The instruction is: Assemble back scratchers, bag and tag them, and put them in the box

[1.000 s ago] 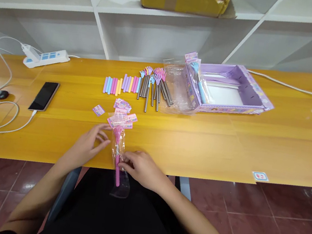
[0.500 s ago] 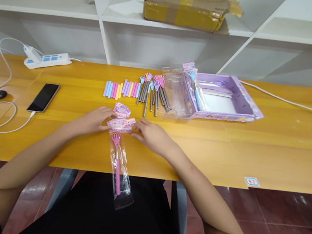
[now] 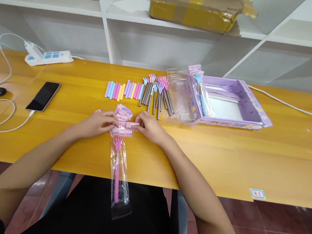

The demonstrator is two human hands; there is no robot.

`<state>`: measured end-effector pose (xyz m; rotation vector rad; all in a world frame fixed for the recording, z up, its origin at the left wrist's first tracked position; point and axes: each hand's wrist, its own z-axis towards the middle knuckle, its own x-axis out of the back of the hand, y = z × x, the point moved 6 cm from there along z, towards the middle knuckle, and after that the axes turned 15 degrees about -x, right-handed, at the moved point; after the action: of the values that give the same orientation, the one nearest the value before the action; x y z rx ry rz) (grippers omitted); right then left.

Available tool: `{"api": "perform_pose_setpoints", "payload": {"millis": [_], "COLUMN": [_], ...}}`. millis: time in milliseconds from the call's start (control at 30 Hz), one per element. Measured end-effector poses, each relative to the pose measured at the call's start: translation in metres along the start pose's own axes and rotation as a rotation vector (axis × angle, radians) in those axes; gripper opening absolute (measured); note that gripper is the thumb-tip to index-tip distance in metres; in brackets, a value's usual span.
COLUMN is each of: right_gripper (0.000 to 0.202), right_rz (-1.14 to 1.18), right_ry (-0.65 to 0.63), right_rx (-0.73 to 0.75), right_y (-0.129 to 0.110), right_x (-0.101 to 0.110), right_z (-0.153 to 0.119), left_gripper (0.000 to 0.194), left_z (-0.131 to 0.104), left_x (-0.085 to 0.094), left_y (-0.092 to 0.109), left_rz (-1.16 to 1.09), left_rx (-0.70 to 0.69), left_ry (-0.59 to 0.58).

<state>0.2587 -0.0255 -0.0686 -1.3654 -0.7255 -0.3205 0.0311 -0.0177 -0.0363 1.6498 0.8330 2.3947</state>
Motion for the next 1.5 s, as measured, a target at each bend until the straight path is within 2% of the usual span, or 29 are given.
{"api": "perform_pose_setpoints", "payload": {"millis": [67, 200, 333, 467, 633, 767, 1100, 1267, 1333, 1500], "right_gripper": [0.023, 0.026, 0.028, 0.025, 0.021, 0.019, 0.028, 0.028, 0.028, 0.033], "right_rz": [0.058, 0.129, 0.171, 0.156, 0.144, 0.123, 0.084, 0.128, 0.191, 0.351], "right_ry": [0.031, 0.148, 0.208, 0.217, 0.193, 0.181, 0.166, 0.151, 0.136, 0.090], "right_rx": [0.007, 0.072, 0.140, 0.181, 0.200, 0.222, 0.200, 0.136, 0.090, 0.053], "right_y": [-0.001, -0.011, -0.022, -0.030, -0.033, -0.035, -0.035, -0.030, -0.026, -0.023], "right_x": [0.001, 0.005, 0.006, 0.004, -0.001, -0.004, -0.006, -0.008, -0.009, -0.011], "right_z": [-0.001, -0.004, -0.009, -0.013, -0.015, -0.015, -0.013, -0.012, -0.012, -0.014], "left_gripper": [0.019, 0.033, 0.028, 0.025, 0.037, 0.031, 0.019, 0.025, 0.029, 0.020], "left_z": [-0.002, -0.004, -0.005, -0.005, -0.003, -0.001, 0.001, 0.001, -0.001, -0.004], "left_x": [-0.001, -0.001, -0.003, -0.006, -0.007, -0.011, -0.018, -0.018, -0.018, -0.012], "left_y": [0.005, 0.007, 0.004, 0.003, 0.008, 0.011, 0.006, -0.003, -0.008, -0.017], "left_rz": [0.038, 0.118, 0.181, 0.214, 0.213, 0.233, 0.252, 0.162, 0.056, -0.271], "left_rx": [-0.034, -0.047, -0.051, -0.053, -0.077, -0.142, -0.121, -0.028, 0.032, 0.201], "left_ry": [-0.018, -0.052, -0.087, -0.112, -0.103, -0.093, -0.087, -0.014, 0.033, 0.221]}}
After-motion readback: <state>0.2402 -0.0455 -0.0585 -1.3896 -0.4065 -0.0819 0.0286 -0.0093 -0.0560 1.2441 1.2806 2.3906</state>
